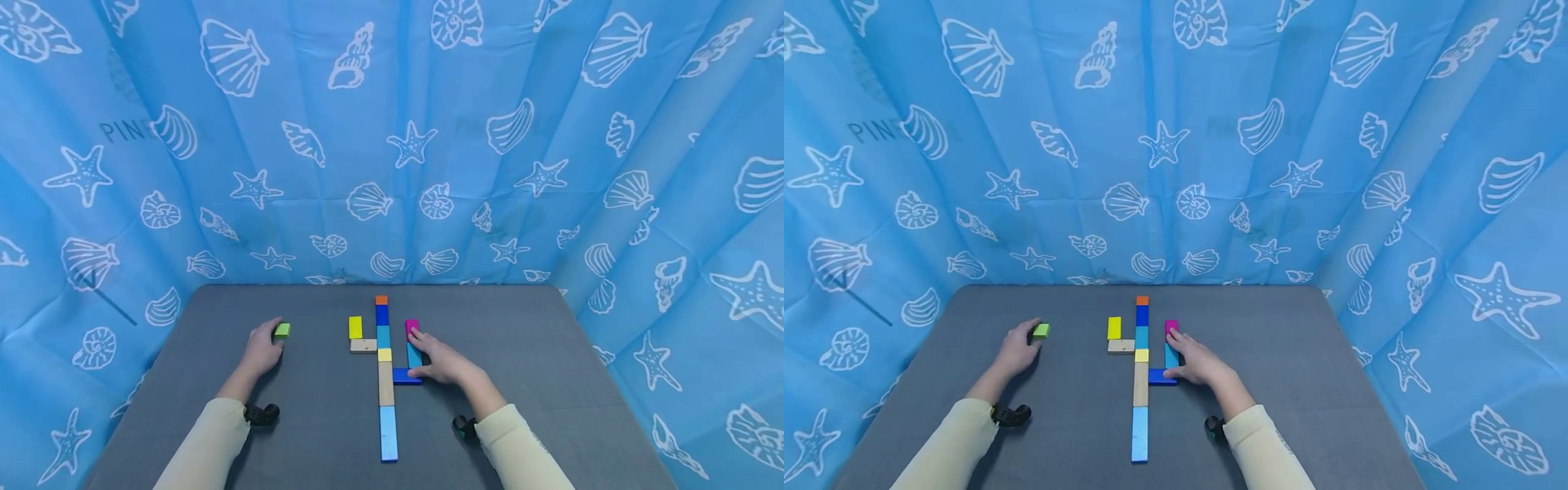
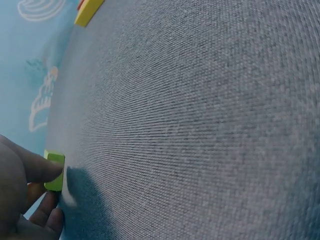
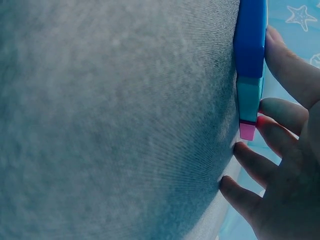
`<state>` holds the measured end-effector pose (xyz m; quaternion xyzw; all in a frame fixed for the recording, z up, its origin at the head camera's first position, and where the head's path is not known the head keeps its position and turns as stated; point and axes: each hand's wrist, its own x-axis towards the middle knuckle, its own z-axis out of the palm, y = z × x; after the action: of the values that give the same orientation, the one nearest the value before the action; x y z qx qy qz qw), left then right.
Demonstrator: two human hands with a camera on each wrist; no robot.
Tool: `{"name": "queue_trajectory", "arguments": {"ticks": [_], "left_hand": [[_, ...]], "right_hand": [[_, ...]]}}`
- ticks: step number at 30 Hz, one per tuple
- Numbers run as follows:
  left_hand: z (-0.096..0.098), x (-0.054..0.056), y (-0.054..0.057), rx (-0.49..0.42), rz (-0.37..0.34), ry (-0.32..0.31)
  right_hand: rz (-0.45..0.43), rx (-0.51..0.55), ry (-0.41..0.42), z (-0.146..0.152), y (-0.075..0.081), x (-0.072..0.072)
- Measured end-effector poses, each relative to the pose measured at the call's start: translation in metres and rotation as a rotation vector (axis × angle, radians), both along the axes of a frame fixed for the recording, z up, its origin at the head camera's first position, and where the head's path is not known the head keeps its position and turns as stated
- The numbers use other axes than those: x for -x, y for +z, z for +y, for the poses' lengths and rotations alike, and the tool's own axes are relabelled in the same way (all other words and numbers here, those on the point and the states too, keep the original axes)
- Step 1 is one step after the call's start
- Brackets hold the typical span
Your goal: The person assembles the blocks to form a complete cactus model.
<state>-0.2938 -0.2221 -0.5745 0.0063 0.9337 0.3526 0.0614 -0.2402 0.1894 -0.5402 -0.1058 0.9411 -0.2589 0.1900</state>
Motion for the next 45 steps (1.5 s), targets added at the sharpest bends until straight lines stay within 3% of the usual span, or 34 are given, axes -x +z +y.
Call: {"name": "queue_trajectory", "arguments": {"ticks": [11, 20, 35, 45], "left_hand": [[0.003, -0.002, -0.003, 0.025, 0.066, 0.035], [0.011, 0.003, 0.003, 0.042, 0.091, 0.064], [0.043, 0.013, 0.021, 0.012, 0.146, 0.018], [0.076, 0.02, 0.033, -0.012, 0.147, -0.024]], "right_hand": [[-0.012, 0.002, 0.001, 0.0, 0.0, -0.001], [-0.01, -0.002, 0.011, 0.0, 0.0, 0.0], [-0.001, -0.01, 0.007, 0.0, 0.0, 0.0], [0.014, -0.007, 0.011, 0.003, -0.004, 0.0]]}}
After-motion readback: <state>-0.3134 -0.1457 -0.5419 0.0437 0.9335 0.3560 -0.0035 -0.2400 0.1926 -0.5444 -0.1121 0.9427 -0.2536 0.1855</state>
